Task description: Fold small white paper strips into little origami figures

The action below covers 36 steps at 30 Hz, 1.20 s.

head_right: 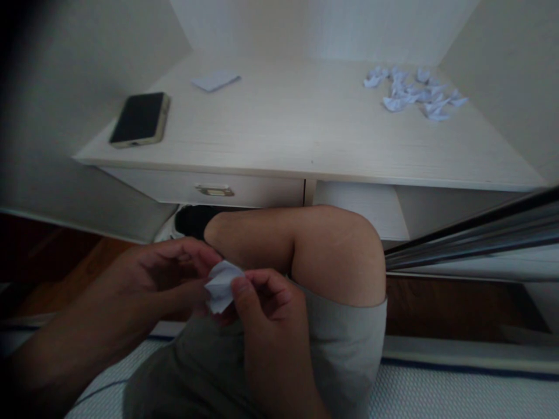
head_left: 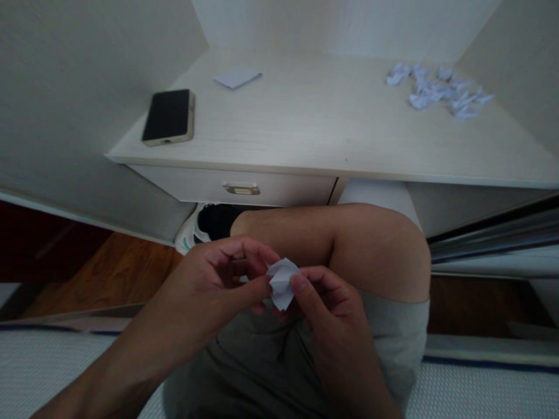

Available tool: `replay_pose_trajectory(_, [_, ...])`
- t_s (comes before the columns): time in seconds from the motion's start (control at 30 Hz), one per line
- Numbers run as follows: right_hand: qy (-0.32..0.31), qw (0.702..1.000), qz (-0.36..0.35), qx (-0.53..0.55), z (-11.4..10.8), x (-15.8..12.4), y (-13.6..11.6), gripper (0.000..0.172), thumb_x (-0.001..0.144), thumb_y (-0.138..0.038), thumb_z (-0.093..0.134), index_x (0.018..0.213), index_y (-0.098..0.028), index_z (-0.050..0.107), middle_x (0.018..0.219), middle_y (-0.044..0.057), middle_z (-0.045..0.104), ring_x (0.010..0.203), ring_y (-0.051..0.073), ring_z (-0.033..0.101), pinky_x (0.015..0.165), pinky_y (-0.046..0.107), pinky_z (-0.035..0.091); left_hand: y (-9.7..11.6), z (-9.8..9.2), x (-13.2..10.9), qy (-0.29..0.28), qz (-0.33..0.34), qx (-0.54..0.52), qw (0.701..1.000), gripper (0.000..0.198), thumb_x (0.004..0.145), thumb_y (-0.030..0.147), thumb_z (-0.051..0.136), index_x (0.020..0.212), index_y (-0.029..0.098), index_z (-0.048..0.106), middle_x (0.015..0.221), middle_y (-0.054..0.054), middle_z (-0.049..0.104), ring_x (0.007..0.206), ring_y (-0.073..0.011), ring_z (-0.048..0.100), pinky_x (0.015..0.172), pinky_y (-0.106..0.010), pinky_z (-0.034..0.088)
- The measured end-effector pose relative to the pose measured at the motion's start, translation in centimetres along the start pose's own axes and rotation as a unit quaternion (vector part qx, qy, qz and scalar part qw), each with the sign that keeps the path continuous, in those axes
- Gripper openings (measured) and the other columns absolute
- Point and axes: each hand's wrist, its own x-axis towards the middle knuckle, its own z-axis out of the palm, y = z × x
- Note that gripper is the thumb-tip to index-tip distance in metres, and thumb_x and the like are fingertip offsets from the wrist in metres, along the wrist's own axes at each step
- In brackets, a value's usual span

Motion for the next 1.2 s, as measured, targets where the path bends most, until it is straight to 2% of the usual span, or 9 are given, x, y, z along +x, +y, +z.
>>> replay_pose_trajectory(0.3, [0.011, 0.999, -0.006, -0.052, 0.2, 0.0, -0.4, 0.027, 0.091, -0.044, 0.076, 0.084, -0.018, 0.076, 0.072, 0.004, 0.074, 0.066, 0.016, 0.065, 0.064, 0.027, 0.053, -0.3, 0.0, 0.1, 0.004, 0.024, 0.026, 0.999, 0.017, 0.081, 0.024, 0.087, 0.093, 0.022, 0.076, 0.076, 0.002, 0.078, 0.067, -0.0145, 0.074, 0.062, -0.020, 0.058])
replay_pose_trajectory(0.57, [0.001, 0.995, -0.021, -0.094, -0.1, 0.0, -0.7, 0.026, 0.093, -0.041, 0.073, 0.082, -0.017, 0.074, 0.074, 0.003, 0.074, 0.069, 0.015, 0.065, 0.064, 0.026, 0.051, -0.3, -0.1, -0.5, 0.043, 0.039, 0.091, 0.994, 0.018, 0.081, 0.028, 0.087, 0.095, 0.021, 0.078, 0.080, 0.001, 0.075, 0.069, -0.0148, 0.072, 0.063, -0.021, 0.058])
replay_pose_trajectory(0.9, [-0.078, 0.994, 0.007, -0.072, -1.1, 0.4, -1.4, 0.026, 0.098, -0.043, 0.070, 0.088, -0.020, 0.075, 0.067, -0.002, 0.063, 0.059, 0.010, 0.052, 0.054, 0.023, 0.040, -0.1, -0.5, -0.9, 0.023, 0.056, 0.110, 0.992, 0.014, 0.083, 0.029, 0.087, 0.094, 0.025, 0.081, 0.082, 0.002, 0.078, 0.073, -0.0141, 0.072, 0.066, -0.018, 0.056])
replay_pose_trajectory(1.2, [-0.066, 0.991, 0.002, -0.115, -1.1, 0.4, -1.4, 0.019, 0.096, -0.035, 0.071, 0.087, -0.019, 0.073, 0.071, -0.001, 0.065, 0.063, 0.011, 0.055, 0.056, 0.024, 0.042, 0.3, 0.0, -1.0, 0.021, 0.074, 0.123, 0.989, 0.009, 0.083, 0.025, 0.084, 0.091, 0.028, 0.081, 0.083, 0.002, 0.079, 0.074, -0.0148, 0.075, 0.067, -0.017, 0.059])
